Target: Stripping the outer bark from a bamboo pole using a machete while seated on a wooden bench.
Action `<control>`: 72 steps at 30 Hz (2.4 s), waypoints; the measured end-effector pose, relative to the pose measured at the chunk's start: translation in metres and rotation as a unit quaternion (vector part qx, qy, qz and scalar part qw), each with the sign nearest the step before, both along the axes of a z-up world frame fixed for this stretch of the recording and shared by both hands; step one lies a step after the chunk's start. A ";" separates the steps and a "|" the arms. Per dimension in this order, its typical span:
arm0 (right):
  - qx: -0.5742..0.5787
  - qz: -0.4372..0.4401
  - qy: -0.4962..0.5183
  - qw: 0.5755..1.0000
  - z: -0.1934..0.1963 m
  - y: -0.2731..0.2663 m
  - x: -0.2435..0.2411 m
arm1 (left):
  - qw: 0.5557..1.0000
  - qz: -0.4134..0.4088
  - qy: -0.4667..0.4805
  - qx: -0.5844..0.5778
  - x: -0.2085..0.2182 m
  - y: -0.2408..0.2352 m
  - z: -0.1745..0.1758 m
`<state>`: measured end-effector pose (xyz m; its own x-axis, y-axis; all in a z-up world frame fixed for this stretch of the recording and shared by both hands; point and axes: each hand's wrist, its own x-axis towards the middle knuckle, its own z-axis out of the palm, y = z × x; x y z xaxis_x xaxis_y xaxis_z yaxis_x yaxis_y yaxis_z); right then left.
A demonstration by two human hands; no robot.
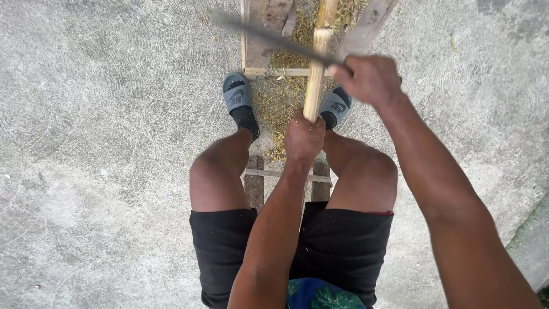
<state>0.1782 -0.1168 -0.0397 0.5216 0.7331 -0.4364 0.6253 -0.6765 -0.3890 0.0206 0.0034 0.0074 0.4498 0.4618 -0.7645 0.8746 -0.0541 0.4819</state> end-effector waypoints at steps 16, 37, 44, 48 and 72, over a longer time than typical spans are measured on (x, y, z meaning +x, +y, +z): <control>0.207 -0.187 -0.038 0.959 -0.037 0.002 -0.014 | 0.998 -0.035 -0.009 0.056 0.002 0.001 -0.004; 0.093 -0.278 0.006 0.956 -0.004 -0.011 -0.010 | 0.988 0.057 -0.081 -0.119 -0.022 0.003 -0.029; 0.102 -0.053 -0.020 0.993 0.005 -0.010 -0.041 | 0.996 -0.007 -0.086 0.022 -0.015 0.000 -0.025; 0.041 -0.100 0.008 0.994 -0.013 -0.004 -0.017 | 0.991 -0.037 -0.056 0.116 -0.012 -0.003 -0.014; -0.003 -0.061 -0.020 0.998 0.001 0.000 0.006 | 0.987 -0.085 -0.056 0.125 -0.009 -0.003 -0.020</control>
